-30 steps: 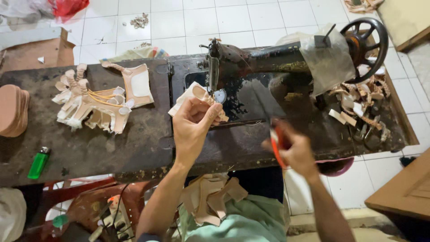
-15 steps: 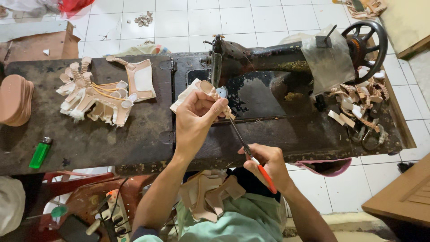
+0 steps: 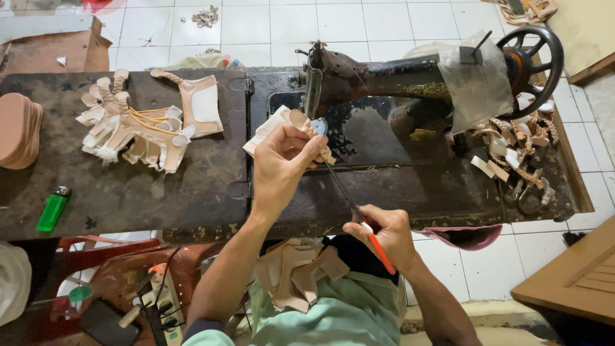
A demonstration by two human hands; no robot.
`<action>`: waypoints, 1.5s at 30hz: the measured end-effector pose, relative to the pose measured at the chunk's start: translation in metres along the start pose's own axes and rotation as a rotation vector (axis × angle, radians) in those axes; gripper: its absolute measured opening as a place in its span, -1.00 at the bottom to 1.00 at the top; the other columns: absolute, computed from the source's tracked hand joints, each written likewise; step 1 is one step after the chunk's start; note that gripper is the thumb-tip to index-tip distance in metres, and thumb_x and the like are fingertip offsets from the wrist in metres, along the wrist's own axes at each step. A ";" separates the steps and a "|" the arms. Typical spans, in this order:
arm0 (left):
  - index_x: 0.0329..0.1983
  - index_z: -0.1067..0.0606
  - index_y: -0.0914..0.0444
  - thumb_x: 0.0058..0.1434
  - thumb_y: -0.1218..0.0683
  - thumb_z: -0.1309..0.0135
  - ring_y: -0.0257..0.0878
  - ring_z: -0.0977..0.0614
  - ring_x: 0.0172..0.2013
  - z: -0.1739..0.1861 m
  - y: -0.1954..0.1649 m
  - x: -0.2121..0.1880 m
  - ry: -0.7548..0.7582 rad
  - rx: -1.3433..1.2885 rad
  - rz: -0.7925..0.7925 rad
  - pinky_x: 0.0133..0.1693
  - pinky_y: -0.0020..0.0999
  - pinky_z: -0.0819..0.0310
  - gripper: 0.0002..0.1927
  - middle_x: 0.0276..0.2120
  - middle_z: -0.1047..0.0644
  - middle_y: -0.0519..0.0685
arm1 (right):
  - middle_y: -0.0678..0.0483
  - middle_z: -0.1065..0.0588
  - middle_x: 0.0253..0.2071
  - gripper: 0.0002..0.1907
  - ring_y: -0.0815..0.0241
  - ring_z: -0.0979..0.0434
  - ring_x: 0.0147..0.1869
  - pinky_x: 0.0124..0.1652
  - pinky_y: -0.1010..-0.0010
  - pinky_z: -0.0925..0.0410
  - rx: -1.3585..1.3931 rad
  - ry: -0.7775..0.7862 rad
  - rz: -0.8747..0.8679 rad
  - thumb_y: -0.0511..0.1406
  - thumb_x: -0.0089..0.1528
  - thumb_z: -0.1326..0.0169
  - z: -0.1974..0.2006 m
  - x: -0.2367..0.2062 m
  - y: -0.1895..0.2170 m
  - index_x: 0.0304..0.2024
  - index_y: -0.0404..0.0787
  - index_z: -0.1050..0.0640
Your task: The person uses a sewing machine to stitch beige shoe parts, repeatedly attaching elastic straps and trimming excess thread with scissors. The person handles multiple shoe components, aligns them under the needle, and cuts threads after each stitch.
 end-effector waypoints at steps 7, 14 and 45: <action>-0.15 -0.60 0.40 0.30 0.14 -0.24 -0.37 -0.69 -0.28 0.008 0.013 -0.004 0.077 0.197 -0.052 -0.22 -0.45 -0.60 -0.81 -0.31 -0.66 -0.04 | -0.06 -0.59 -0.40 -0.47 0.08 -0.62 -0.38 -0.34 0.23 -0.45 -0.513 -0.147 -0.221 -0.15 0.08 -0.40 0.064 0.038 -0.024 0.04 -0.21 -0.58; 0.01 -0.61 0.31 0.27 0.21 -0.12 -0.25 -0.66 -0.28 -0.017 0.033 -0.025 0.395 0.413 -0.268 -0.23 -0.36 -0.58 -0.74 -0.26 -0.65 -0.02 | -0.12 -0.56 0.06 -0.44 -0.11 -0.61 0.09 0.09 0.19 -0.46 -0.502 -0.321 0.226 -0.27 0.15 -0.37 0.081 0.041 0.037 0.17 -0.21 -0.49; -0.07 -0.58 0.37 0.24 0.13 -0.22 -0.05 -0.59 0.04 0.028 0.044 0.027 0.422 1.161 -0.829 0.10 -0.21 -0.50 -0.74 0.00 -0.59 0.07 | 0.11 -0.62 -0.41 -0.83 0.45 -0.51 -0.47 -0.58 0.54 -0.40 0.161 0.254 -0.192 -0.33 0.22 -0.25 -0.021 0.191 -0.046 -0.17 -0.27 -0.70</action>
Point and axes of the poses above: each hand's wrist, its own x-axis towards the middle knuckle, its own z-axis out of the back of the hand, y = z × x, the point moved 6 cm from there along x, towards the middle knuckle
